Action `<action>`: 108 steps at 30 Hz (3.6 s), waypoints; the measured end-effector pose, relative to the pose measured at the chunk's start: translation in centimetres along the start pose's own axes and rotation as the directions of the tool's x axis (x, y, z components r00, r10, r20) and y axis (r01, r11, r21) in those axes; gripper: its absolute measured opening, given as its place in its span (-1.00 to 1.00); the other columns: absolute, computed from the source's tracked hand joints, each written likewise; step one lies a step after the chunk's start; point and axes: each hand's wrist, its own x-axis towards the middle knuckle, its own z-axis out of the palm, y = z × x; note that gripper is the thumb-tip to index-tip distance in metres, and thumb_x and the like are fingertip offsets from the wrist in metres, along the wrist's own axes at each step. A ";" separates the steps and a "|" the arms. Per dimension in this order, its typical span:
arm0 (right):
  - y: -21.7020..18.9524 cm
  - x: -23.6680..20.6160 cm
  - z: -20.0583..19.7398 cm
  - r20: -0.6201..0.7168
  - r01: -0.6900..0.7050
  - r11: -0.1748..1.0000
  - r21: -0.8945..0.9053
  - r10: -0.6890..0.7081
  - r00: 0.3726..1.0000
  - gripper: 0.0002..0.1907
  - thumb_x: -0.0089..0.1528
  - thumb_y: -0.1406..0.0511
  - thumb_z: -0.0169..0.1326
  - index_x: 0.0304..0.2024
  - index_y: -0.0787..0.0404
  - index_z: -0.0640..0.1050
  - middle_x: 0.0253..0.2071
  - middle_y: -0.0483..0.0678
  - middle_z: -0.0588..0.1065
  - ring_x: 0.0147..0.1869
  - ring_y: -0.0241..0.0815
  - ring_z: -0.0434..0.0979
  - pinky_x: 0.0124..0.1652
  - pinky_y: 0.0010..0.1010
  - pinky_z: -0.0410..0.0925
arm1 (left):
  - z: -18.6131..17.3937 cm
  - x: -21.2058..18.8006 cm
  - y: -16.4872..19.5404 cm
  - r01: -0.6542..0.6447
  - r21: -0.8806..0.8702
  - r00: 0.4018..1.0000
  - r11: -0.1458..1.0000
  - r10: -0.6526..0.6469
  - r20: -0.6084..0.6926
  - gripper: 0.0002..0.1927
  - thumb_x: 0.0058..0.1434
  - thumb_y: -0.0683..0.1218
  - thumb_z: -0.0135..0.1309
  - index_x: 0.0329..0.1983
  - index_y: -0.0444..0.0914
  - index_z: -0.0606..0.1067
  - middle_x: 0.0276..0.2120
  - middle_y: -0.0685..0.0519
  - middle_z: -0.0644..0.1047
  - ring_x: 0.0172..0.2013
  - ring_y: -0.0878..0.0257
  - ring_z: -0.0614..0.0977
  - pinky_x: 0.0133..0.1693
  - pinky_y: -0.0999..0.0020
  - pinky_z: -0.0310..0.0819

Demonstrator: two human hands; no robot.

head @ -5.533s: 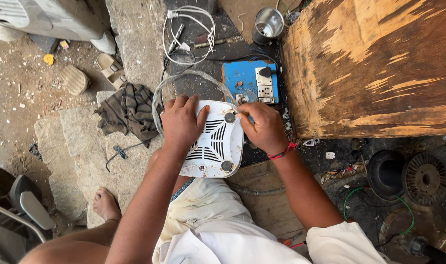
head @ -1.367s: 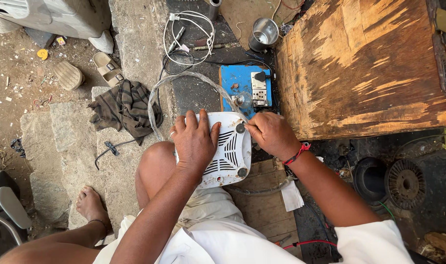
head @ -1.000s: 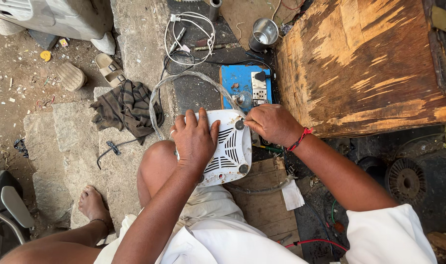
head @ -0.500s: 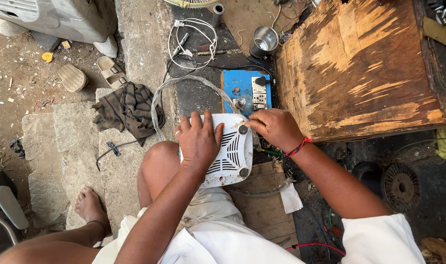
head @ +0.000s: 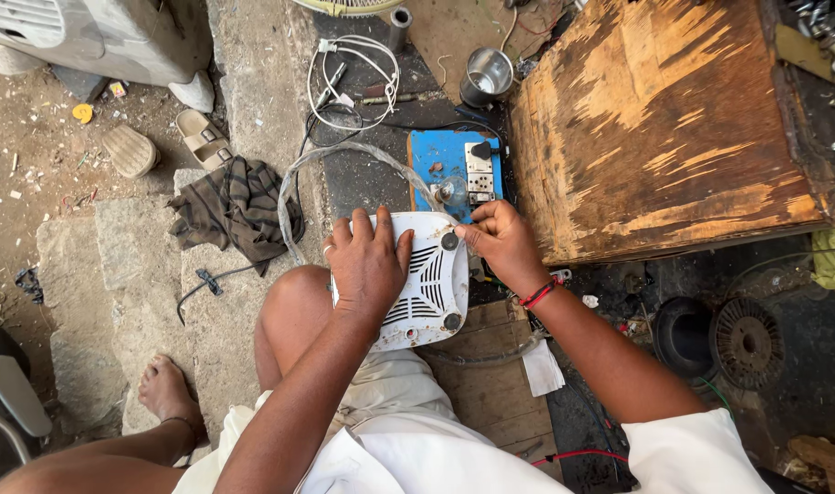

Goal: The person sits on the ground repairing a small electric fan base. They handle the black motor housing and cable, test the wiring with a glowing indicator bulb on a blue board, then unscrew and reattach the white base cover, working on its rubber feet and screws by hand.

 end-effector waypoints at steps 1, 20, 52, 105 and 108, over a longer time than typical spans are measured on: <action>0.3 0.3 -0.2 0.031 -0.064 0.996 0.070 0.062 0.998 -0.64 0.26 0.22 0.28 -0.09 0.32 0.45 -0.41 -0.05 0.59 -0.38 -0.40 0.50 -0.39 -0.49 0.39 | 0.0 0.0 0.0 0.006 -0.011 1.000 1.000 -0.006 0.017 -0.43 0.32 0.24 0.02 0.18 -0.25 0.51 -0.04 -0.13 0.49 -0.03 -0.08 0.49 -0.12 -0.09 0.39; -6.3 0.0 -1.8 0.191 0.273 0.551 -0.789 -0.202 0.961 -0.49 0.32 -0.02 0.07 -0.55 0.21 0.52 -0.56 0.13 0.51 -0.44 0.22 0.55 -0.43 0.06 0.36 | -0.1 -0.3 0.8 0.030 -0.037 1.000 0.999 -0.030 0.001 -0.43 0.29 0.23 0.06 0.15 -0.26 0.51 -0.05 -0.14 0.48 -0.04 -0.10 0.49 -0.12 -0.13 0.39; -9.2 5.1 -4.7 0.809 0.850 0.254 -0.461 -0.272 0.521 -0.69 0.20 0.10 0.15 -0.45 0.18 0.51 -0.42 -0.06 0.50 -0.20 0.00 0.55 -0.19 -0.12 0.40 | 0.1 -0.6 0.8 0.056 -0.063 0.997 0.996 -0.053 0.051 -0.43 0.30 0.24 0.05 0.18 -0.25 0.49 -0.06 -0.13 0.47 0.00 -0.12 0.47 -0.09 -0.15 0.36; -3.3 -6.5 0.3 -0.154 0.084 0.973 -0.215 -0.119 0.981 -0.83 0.23 0.28 0.24 -0.24 0.27 0.59 -0.39 0.05 0.60 -0.33 -0.05 0.67 -0.37 -0.30 0.45 | -0.1 -2.1 1.2 -0.030 0.023 0.997 0.999 0.028 0.072 -0.42 0.33 0.21 0.05 0.24 -0.26 0.50 0.09 -0.17 0.46 0.14 -0.13 0.44 0.07 -0.13 0.33; -3.4 -6.6 0.3 -0.129 0.136 0.949 -0.284 -0.178 0.976 -0.84 0.24 0.28 0.24 -0.27 0.26 0.58 -0.38 0.06 0.59 -0.31 0.04 0.65 -0.35 -0.23 0.44 | -0.2 -2.3 1.3 -0.046 0.031 0.997 0.998 0.044 0.057 -0.42 0.33 0.22 0.04 0.23 -0.26 0.50 0.09 -0.17 0.46 0.14 -0.14 0.44 0.07 -0.13 0.33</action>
